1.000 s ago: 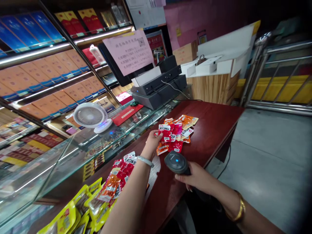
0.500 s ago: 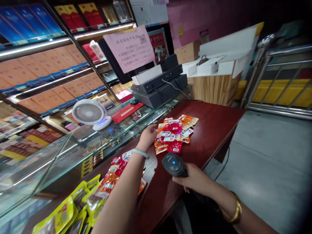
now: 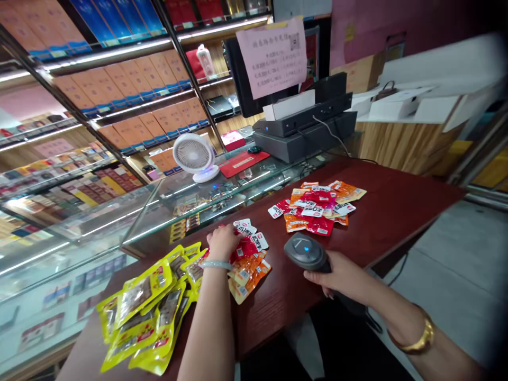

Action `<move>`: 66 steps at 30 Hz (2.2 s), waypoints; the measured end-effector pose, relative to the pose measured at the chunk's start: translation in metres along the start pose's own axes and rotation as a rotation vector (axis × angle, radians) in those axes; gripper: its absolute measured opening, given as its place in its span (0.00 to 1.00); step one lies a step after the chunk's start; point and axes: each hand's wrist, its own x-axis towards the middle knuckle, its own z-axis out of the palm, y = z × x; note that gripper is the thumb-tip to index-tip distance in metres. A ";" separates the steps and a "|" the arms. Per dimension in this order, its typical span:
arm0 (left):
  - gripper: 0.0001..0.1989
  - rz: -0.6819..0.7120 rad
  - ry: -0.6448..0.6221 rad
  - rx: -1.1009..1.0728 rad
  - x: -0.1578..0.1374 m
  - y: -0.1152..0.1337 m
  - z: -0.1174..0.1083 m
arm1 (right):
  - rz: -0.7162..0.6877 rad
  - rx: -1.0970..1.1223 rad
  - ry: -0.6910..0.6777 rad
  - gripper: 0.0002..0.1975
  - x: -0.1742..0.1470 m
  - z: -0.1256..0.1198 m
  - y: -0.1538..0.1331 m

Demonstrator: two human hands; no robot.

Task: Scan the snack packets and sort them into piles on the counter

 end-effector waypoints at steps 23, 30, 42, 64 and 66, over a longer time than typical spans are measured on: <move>0.10 -0.099 0.357 -1.144 0.011 -0.007 0.022 | -0.020 -0.196 -0.132 0.23 0.048 0.033 -0.056; 0.08 0.000 0.260 -1.341 0.001 0.030 0.024 | 0.005 -0.202 -0.075 0.18 0.056 0.030 -0.062; 0.07 -0.037 0.188 -1.435 -0.004 0.054 0.032 | 0.054 -0.140 -0.012 0.19 0.040 0.012 -0.027; 0.20 0.202 0.008 -0.106 -0.019 0.018 0.007 | 0.083 -0.163 0.035 0.21 0.016 -0.008 -0.017; 0.21 0.213 -0.021 -0.090 -0.018 0.019 0.010 | 0.088 -0.177 0.032 0.21 0.016 -0.005 -0.018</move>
